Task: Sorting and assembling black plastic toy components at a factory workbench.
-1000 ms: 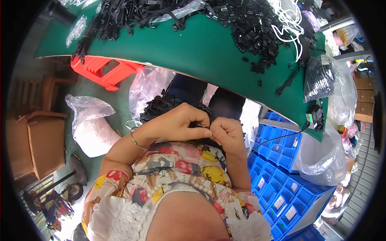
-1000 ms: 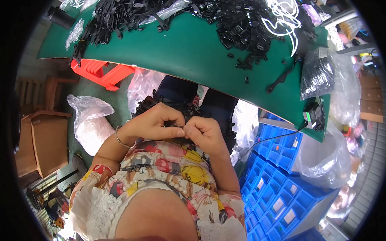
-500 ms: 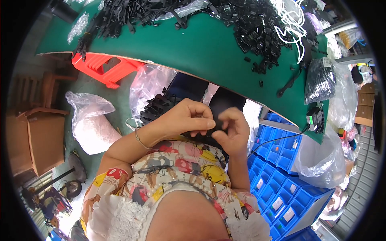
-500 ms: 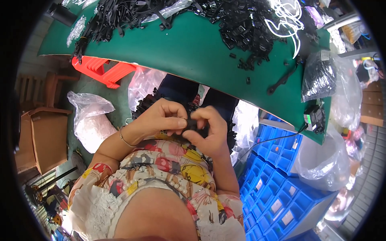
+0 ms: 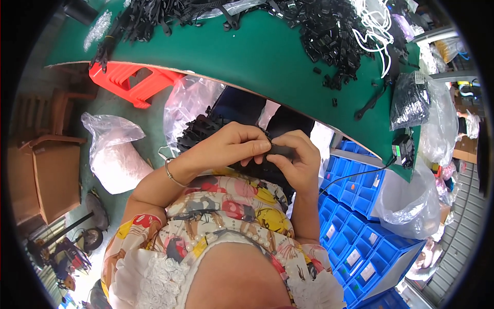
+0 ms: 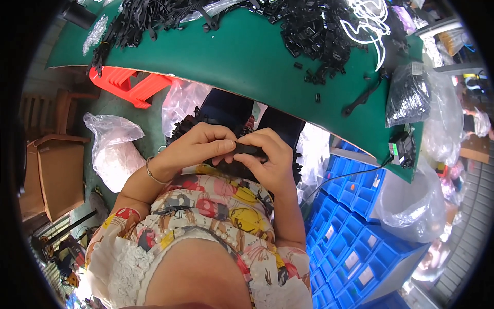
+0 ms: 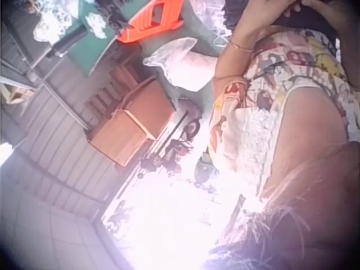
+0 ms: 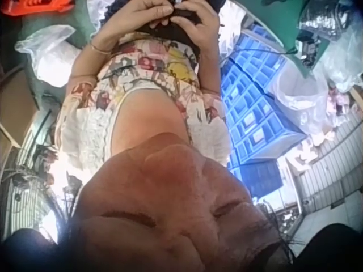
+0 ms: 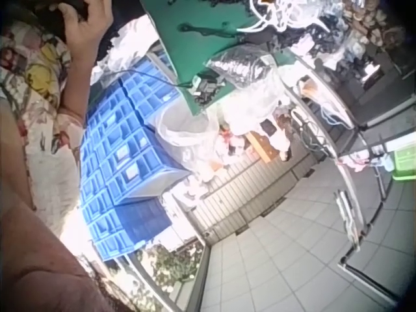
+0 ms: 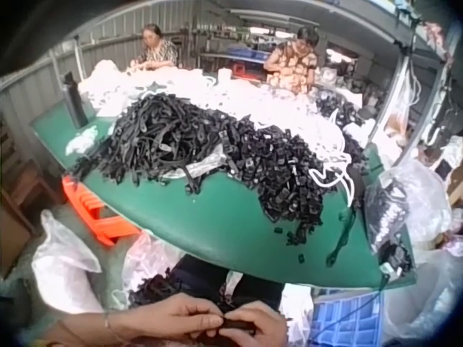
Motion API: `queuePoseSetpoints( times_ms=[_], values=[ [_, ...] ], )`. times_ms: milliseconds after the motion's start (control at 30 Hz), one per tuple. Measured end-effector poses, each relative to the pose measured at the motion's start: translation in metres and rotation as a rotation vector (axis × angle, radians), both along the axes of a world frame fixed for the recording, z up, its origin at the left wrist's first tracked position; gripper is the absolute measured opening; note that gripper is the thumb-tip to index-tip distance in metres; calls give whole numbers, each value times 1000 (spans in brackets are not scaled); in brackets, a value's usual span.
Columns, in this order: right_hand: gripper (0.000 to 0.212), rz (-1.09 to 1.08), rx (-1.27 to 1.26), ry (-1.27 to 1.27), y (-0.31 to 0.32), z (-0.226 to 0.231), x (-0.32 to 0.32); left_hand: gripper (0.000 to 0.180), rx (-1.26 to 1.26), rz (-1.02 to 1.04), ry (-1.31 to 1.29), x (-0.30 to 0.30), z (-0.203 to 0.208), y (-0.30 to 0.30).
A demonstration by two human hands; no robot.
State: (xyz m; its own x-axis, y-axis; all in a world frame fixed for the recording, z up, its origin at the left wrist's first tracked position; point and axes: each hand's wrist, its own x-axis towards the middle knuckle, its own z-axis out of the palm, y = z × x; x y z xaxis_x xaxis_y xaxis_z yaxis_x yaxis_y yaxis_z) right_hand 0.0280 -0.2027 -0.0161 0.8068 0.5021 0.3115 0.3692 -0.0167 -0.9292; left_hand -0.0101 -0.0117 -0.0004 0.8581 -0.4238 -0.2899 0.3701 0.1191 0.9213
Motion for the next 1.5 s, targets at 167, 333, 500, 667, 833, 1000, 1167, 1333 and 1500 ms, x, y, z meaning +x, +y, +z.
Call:
queuePoseSetpoints(
  times_ms=[167, 333, 500, 667, 833, 1000, 1167, 1333, 1500],
  values=[
    [26, 25, 6, -3, -2, -8, 0, 23, 47, -28, -22, 0, -1, 3],
    [28, 59, 322, 239, 1, -19, -3, 27, -192, 4, -5, -1, -5, 0],
    [28, 38, 211, 138, -8, -8, 5, 25, -127, -62, -35, 7, 7, 3],
    [25, -85, -102, 23, -39, 35, 2, 40, 385, -240, -552, 13, 40, 35],
    [28, 127, -326, 323, -69, 23, -5, 44, 611, -440, -439, 6, 23, 55],
    [17, 21, -473, 170, -74, -7, 16, 42, 767, -383, -355, -23, -42, 73],
    [12, -764, -580, -583, -109, 13, 143, 43, 825, -278, -280, -32, -36, 77],
    [33, -924, -1227, -441, -135, 3, 222, 40, 873, -186, -451, -39, -40, 83],
    [21, -891, -1262, -333, -156, -7, 240, 29, 861, -31, -543, -18, -27, 96]
  ],
)
